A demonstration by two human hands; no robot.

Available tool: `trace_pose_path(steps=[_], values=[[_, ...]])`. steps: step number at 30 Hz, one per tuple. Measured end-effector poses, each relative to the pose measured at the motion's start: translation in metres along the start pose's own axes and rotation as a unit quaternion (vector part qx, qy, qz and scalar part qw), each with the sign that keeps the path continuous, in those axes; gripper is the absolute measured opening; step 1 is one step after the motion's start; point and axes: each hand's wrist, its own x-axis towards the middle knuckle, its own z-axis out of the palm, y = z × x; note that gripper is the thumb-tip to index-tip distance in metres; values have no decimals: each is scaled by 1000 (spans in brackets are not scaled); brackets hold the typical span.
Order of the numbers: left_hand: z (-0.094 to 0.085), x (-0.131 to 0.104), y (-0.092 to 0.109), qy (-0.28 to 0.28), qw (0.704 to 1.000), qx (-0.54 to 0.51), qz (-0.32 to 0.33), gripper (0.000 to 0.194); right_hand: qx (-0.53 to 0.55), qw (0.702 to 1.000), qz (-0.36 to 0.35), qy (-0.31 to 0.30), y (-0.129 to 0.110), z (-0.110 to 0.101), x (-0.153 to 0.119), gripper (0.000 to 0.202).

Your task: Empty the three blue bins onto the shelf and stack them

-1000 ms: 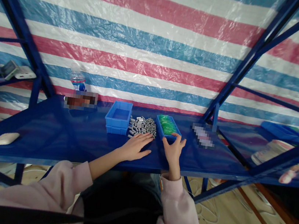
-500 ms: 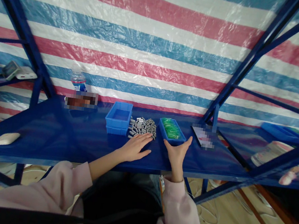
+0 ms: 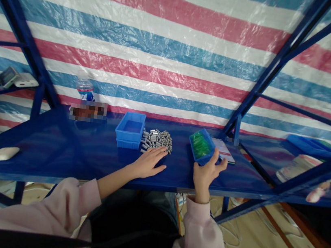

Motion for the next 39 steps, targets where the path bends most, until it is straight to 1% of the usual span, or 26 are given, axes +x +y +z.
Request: trace_pose_path(steps=[4, 7, 9, 12, 14, 16, 20, 22, 26, 31, 35, 39], values=[[1, 0, 0, 0, 1000, -5, -2, 50, 21, 997, -58, -50, 3, 2, -2, 81], [1, 0, 0, 1, 1000, -7, -2, 50, 36, 992, -88, -82, 5, 6, -2, 80], [1, 0, 0, 0, 1000, -7, -2, 50, 49, 990, -100, -89, 7, 9, -1, 77], [0, 1, 0, -5, 1000, -7, -3, 50, 71, 989, -104, -76, 9, 11, 2, 69], [0, 1, 0, -9, 1000, -6, -5, 50, 92, 990, -88, -65, 10, 11, 5, 64], [0, 1, 0, -11, 1000, -6, -5, 50, 117, 991, -50, -51, 12, 13, 7, 65], [0, 1, 0, -10, 1000, -9, -4, 50, 143, 988, 46, -32, 18, 22, 11, 92], [0, 1, 0, -9, 1000, -11, -5, 50, 123, 990, 61, -41, 20, 27, 11, 93], [0, 1, 0, -11, 1000, -10, -5, 50, 111, 992, 28, -61, 23, 31, 11, 77], [2, 1, -2, -10, 1000, -10, -3, 50, 99, 993, -15, -61, 18, 28, 9, 70], [2, 1, -2, -8, 1000, -7, -1, 50, 87, 991, -65, -80, 11, 24, 6, 61], [1, 2, -1, -10, 1000, -3, -1, 49, 76, 989, -76, -103, 5, 20, 4, 57]])
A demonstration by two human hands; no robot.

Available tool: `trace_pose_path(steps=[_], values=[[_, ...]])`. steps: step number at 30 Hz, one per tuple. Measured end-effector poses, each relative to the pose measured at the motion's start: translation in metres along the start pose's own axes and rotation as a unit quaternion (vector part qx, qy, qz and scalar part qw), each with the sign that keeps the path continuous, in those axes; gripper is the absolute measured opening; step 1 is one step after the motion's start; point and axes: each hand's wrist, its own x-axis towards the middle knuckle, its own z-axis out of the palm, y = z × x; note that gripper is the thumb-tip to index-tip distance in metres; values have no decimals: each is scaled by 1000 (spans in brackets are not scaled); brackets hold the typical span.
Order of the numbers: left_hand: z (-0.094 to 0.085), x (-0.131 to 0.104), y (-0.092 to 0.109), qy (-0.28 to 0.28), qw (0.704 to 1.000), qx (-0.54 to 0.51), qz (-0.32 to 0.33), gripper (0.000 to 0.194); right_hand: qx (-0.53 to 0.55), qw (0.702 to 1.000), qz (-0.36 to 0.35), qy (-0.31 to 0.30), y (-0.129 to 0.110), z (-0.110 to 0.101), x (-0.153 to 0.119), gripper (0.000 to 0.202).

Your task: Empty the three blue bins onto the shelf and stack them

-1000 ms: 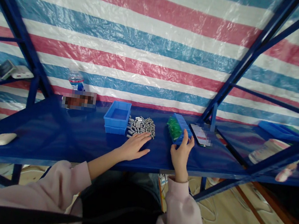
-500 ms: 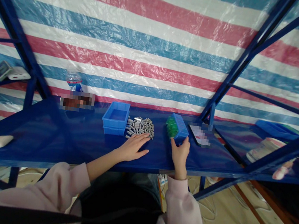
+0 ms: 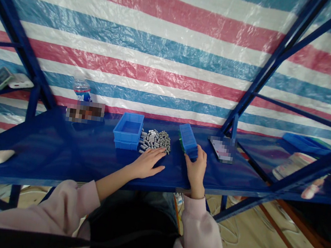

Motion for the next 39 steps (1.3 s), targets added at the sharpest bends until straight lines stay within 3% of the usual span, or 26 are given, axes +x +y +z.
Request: trace_pose_path(steps=[13, 18, 26, 33, 39], values=[[0, 0, 0, 3, 1000, -3, -1, 48, -161, 979, -113, -47, -10, 2, -1, 56], [1, -1, 0, 0, 1000, 2, 0, 48, -173, 974, -137, -53, -14, 2, -2, 57], [0, 0, 1, 0, 1000, 4, 0, 47, -109, 992, -48, -40, -27, 2, -1, 47], [0, 1, -1, -3, 1000, 1, -11, 52, -128, 991, 30, -28, -44, 11, 3, 92], [9, 17, 14, -15, 999, -13, -25, 62, -126, 986, 101, -49, -48, 18, 7, 99]])
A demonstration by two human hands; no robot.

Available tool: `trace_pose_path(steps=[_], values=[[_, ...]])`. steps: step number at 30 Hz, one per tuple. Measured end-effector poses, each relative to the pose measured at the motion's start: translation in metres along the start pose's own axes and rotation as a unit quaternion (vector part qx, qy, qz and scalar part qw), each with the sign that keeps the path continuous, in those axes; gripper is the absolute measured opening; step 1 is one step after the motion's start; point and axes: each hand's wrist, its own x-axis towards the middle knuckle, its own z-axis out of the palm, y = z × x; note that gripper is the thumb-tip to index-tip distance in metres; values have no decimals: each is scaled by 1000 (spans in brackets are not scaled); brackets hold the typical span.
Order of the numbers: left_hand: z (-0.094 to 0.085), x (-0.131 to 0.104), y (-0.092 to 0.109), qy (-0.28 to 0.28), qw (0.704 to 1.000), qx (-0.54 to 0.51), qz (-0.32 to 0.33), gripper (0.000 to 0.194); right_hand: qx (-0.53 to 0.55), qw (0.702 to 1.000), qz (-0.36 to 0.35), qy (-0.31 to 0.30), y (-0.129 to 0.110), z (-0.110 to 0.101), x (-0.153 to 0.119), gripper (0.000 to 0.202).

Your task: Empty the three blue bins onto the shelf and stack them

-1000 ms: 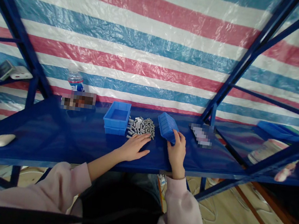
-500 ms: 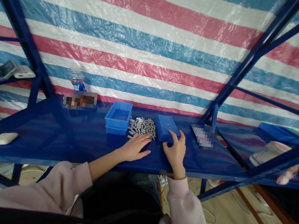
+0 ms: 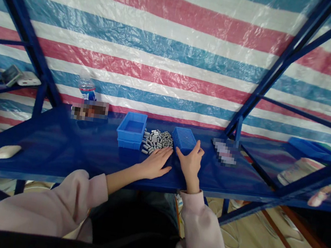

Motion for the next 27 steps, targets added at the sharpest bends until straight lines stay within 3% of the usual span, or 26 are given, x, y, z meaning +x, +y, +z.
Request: trace_pose_path(steps=[7, 15, 27], values=[[13, 19, 13, 6, 999, -38, -22, 73, 72, 997, 27, 3, 2, 2, 0, 99], [16, 15, 12, 52, 998, -22, -8, 70, 140, 987, 28, 70, 5, 6, 0, 97], [17, 13, 13, 57, 998, -6, -21, 65, 233, 958, 33, 164, 10, 4, 7, 96]])
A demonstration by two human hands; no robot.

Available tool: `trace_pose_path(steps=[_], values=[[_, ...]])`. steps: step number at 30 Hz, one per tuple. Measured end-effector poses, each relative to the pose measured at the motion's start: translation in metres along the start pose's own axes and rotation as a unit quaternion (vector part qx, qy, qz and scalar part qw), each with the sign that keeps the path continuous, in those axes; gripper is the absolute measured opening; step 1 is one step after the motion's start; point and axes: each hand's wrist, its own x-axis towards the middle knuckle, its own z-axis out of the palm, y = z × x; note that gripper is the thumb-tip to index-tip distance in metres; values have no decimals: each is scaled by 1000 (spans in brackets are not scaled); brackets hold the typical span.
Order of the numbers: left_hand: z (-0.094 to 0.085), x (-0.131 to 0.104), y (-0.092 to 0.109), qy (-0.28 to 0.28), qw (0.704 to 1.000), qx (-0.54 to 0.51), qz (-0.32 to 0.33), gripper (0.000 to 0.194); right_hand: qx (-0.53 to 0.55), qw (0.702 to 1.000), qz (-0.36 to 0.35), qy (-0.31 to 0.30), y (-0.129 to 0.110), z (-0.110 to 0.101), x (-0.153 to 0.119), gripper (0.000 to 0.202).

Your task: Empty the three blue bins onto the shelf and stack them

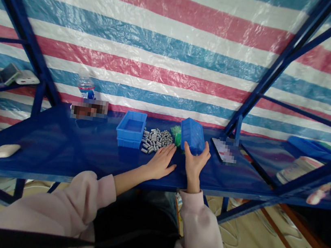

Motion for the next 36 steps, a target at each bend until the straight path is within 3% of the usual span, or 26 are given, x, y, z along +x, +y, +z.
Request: trace_pose_path(steps=[8, 14, 21, 25, 30, 36], values=[[-3, -1, 0, 22, 1000, -4, 7, 63, 125, 985, 112, 27, 1, -5, 5, 81], [-7, -2, 2, 43, 999, -16, 22, 62, 268, 942, 200, 6, -9, -14, 7, 67], [-7, -2, 2, 48, 998, -21, 33, 60, 319, 925, 207, 18, -15, -25, 11, 48], [-7, -2, 2, 45, 998, -22, 33, 59, 373, 900, 224, 21, -13, -29, 16, 47], [-9, -3, 3, 45, 997, -23, 54, 63, 438, 858, 262, -61, -16, -34, 16, 54], [-17, -7, 8, 95, 991, -14, 95, 76, 504, 785, 313, -177, -28, -32, -1, 59]])
